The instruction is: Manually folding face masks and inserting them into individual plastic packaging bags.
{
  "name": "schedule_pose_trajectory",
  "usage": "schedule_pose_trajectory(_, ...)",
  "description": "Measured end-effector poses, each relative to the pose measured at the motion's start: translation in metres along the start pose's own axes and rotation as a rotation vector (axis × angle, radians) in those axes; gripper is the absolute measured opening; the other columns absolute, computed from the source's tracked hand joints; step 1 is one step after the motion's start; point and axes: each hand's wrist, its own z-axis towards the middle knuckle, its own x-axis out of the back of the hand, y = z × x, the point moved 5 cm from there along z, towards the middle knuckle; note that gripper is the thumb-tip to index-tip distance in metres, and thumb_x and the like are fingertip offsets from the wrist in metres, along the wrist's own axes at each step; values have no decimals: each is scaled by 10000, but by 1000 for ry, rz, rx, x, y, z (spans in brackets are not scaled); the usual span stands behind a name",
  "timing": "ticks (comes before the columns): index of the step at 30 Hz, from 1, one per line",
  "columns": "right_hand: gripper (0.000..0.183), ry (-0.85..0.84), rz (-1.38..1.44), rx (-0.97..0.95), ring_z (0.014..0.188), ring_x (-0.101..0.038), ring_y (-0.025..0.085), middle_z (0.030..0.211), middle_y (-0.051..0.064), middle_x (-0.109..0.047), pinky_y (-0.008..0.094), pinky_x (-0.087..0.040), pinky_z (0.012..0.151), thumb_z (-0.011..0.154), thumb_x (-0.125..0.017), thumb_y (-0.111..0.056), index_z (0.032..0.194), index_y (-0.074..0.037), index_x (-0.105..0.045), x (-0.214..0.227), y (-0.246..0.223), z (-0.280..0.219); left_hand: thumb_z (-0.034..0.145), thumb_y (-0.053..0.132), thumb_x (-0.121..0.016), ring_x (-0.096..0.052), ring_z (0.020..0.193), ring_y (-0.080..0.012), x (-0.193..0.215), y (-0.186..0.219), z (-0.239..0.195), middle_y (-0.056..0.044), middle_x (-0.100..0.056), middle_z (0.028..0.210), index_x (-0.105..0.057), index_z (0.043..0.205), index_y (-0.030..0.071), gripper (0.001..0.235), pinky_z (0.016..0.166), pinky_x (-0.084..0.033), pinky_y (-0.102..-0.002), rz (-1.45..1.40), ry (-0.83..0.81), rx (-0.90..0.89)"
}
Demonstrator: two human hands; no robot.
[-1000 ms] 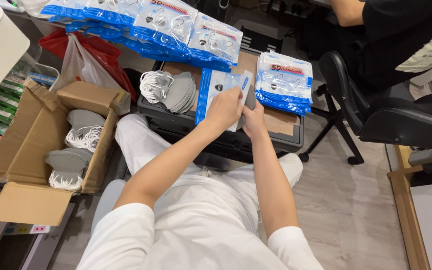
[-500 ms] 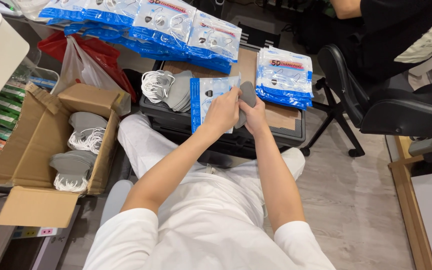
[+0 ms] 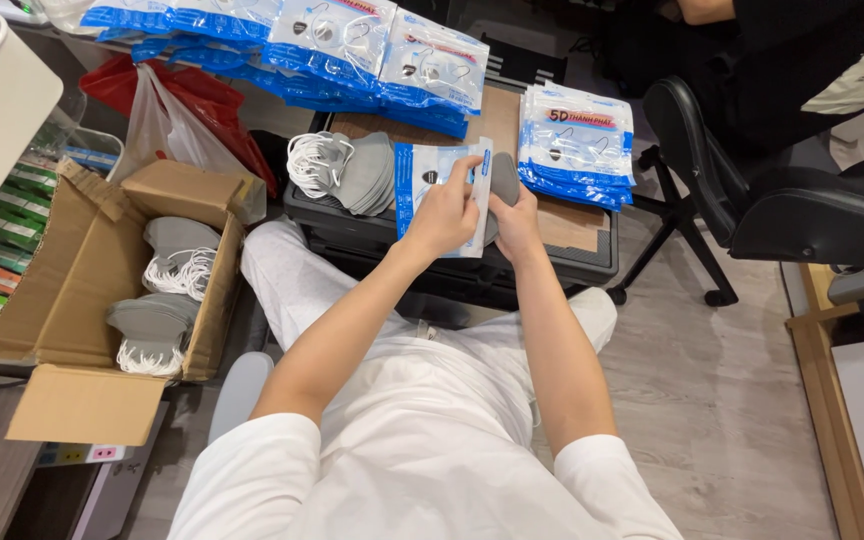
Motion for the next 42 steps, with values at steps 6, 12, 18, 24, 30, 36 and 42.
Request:
schedule_pose_trajectory(6,276,-2,16,11,904,-706,171,991,96,-764,354,-592,801,828,-810,11,1085,-64,-744,-1,-5,-1,909,0,-510,-754,760,-382,-3,-2,4,-151,-755,754,-460,1395,73,493,741,-602,-472,14,16,19)
schedule_pose_trajectory(12,281,-1,49,3,878,-716,163,963,83,-772,344,-603,776,806,-854,-12,1061,-76,-755,0,-3,-1,873,67,-632,-764,744,-248,-20,-38,14,-39,-760,737,-577,1214,121,350,727,-599,-372,106,32,58)
schedule_pose_trajectory(18,257,-19,38,46,869,-727,161,941,85,-778,341,-607,784,820,-867,-35,1050,-87,-764,4,4,6,856,277,-759,-740,732,-188,-39,-58,19,2,-723,760,-716,889,204,91,687,-597,-341,172,129,68)
schedule_pose_trajectory(24,253,-41,57,62,901,-711,162,972,107,-778,358,-604,809,842,-865,-58,1071,-71,-758,8,11,9,863,9,-588,-698,678,-358,-15,11,9,-38,-505,889,-707,968,134,203,645,-626,-466,305,107,-84)
schedule_pose_trajectory(30,213,-26,12,-54,862,-735,199,964,100,-771,356,-603,818,892,-812,-78,1094,-53,-749,13,14,10,843,27,-672,-742,766,-418,-4,-13,14,-119,-574,1020,-748,864,16,80,703,-646,-473,566,121,-53)
schedule_pose_trajectory(36,213,-99,-518,21,918,-736,159,961,28,-765,338,-585,805,926,-792,-212,1134,-167,-767,31,-31,-6,723,119,-842,-736,814,-385,13,-46,18,-134,-570,971,-720,925,-9,269,718,-648,-450,610,139,51)
schedule_pose_trajectory(42,272,-118,-666,295,1035,-701,238,1055,108,-757,434,-541,924,939,-718,-64,1205,-115,-743,45,-115,-26,666,113,-808,-732,802,-380,18,-32,23,-134,-576,974,-718,931,14,297,729,-634,-472,609,139,141)
